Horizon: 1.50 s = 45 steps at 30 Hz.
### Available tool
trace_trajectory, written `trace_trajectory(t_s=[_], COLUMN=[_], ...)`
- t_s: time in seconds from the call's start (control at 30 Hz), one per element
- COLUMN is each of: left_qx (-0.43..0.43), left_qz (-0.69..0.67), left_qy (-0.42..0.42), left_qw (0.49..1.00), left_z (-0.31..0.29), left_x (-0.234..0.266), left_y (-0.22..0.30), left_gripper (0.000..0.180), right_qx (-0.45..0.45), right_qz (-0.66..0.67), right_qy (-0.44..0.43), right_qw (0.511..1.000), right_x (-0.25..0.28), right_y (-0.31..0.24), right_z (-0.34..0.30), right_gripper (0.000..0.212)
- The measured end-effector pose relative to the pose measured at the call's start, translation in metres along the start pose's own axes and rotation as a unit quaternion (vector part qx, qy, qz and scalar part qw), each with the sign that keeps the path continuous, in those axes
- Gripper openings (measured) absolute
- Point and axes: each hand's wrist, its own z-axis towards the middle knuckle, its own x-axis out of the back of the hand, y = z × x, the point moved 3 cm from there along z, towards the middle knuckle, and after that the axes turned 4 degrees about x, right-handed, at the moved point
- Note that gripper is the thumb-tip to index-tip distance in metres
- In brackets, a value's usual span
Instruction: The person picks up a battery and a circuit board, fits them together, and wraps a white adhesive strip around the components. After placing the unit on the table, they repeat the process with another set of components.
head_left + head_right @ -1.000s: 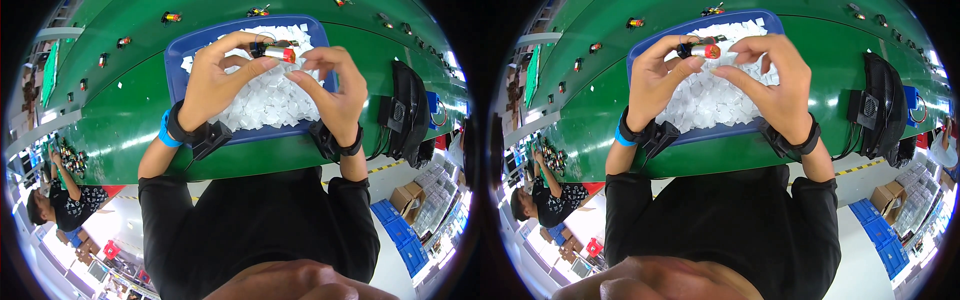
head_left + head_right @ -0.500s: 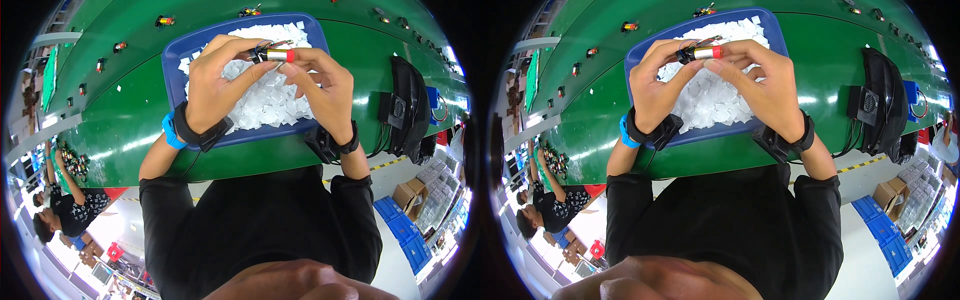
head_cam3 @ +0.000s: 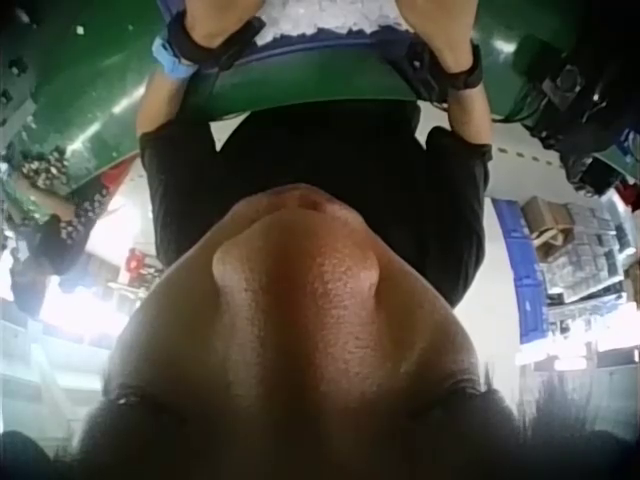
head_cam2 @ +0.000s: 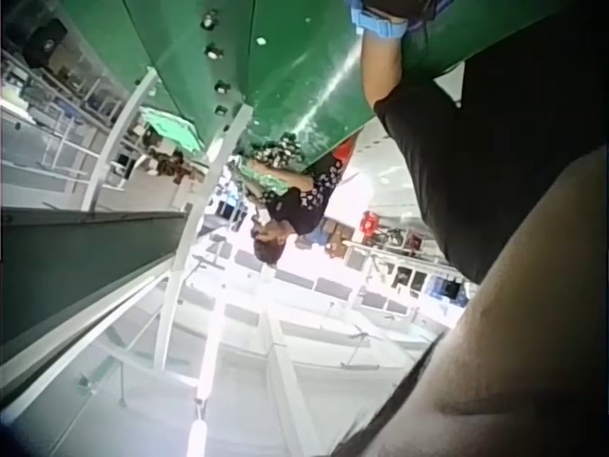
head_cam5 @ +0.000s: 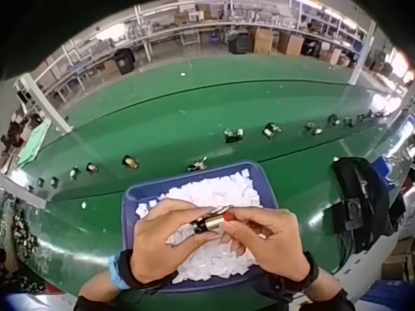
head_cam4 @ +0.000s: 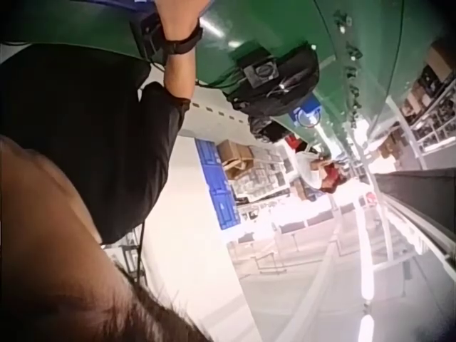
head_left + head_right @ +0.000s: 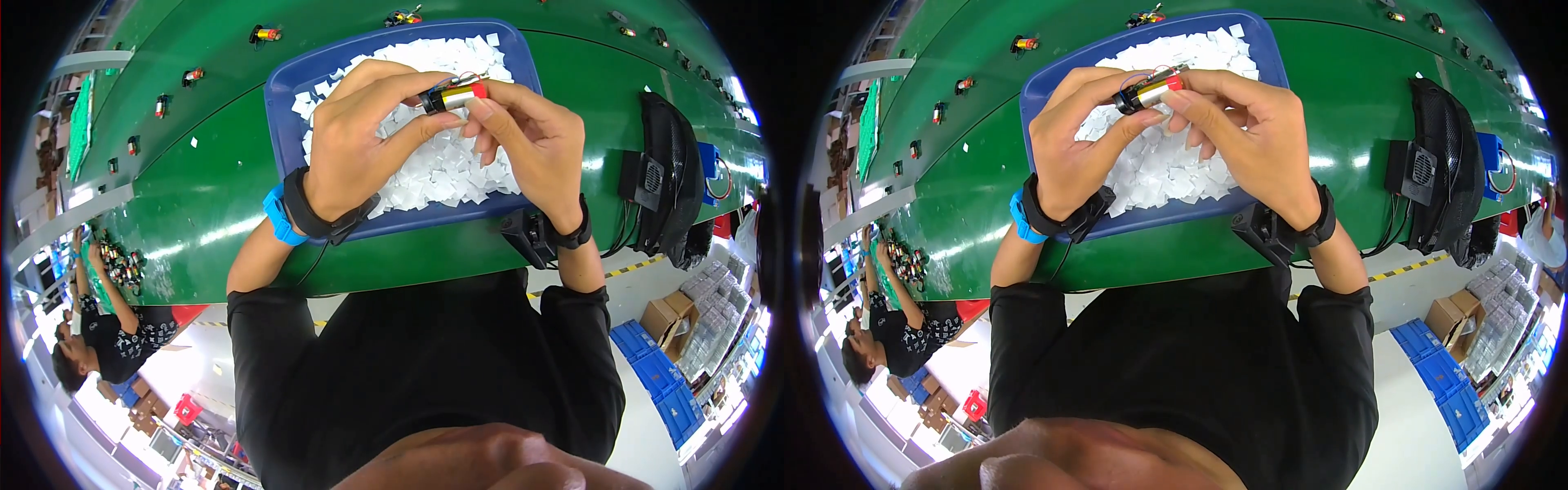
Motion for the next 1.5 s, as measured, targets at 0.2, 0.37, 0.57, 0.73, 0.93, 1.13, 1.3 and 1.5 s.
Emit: trace_trajectory(t_s=[0.2,0.37,0.57,0.73,0.93,1.13,1.3,1.5], left_qx=[-0.057,0.169,0.331,0.325,0.269,0.318,0.039,0.019], left_qz=[0.015,-0.239,-0.399,-0.342,-0.112,0.101,0.291,0.228], left_qy=[-0.013,-0.071,-0.183,-0.265,-0.178,-0.233,-0.112,-0.261], left_qw=[0.998,0.953,0.835,0.841,0.94,0.913,0.949,0.938], left_z=[0.004,-0.002,0.01,0.01,0.069,0.105,0.11,0.094], left_x=[0.003,-0.01,-0.006,-0.003,0.026,0.055,0.045,0.021], left_y=[0.006,-0.006,-0.009,-0.01,-0.075,-0.188,-0.153,-0.143], left_gripper=[0.029,0.023,0.028,0.031,0.027,0.039,0.03,0.022], right_qx=[-0.024,-0.006,0.063,0.139,0.092,0.138,0.13,0.143], right_qz=[-0.011,-0.114,-0.111,-0.218,-0.208,-0.227,-0.244,-0.26], right_qy=[-0.008,-0.005,0.033,-0.019,0.009,-0.054,-0.055,-0.062], right_qw=[1.0,0.993,0.991,0.966,0.974,0.963,0.959,0.953], right_x=[0.002,0.007,0.006,0.003,0.004,-0.003,0.0,-0.002], right_y=[-0.005,-0.001,-0.005,-0.009,-0.009,-0.006,-0.007,-0.006], right_z=[0.001,0.004,0.006,0.004,0.001,-0.001,0.001,0.0], right_gripper=[0.017,0.013,0.016,0.023,0.019,0.015,0.013,0.013])
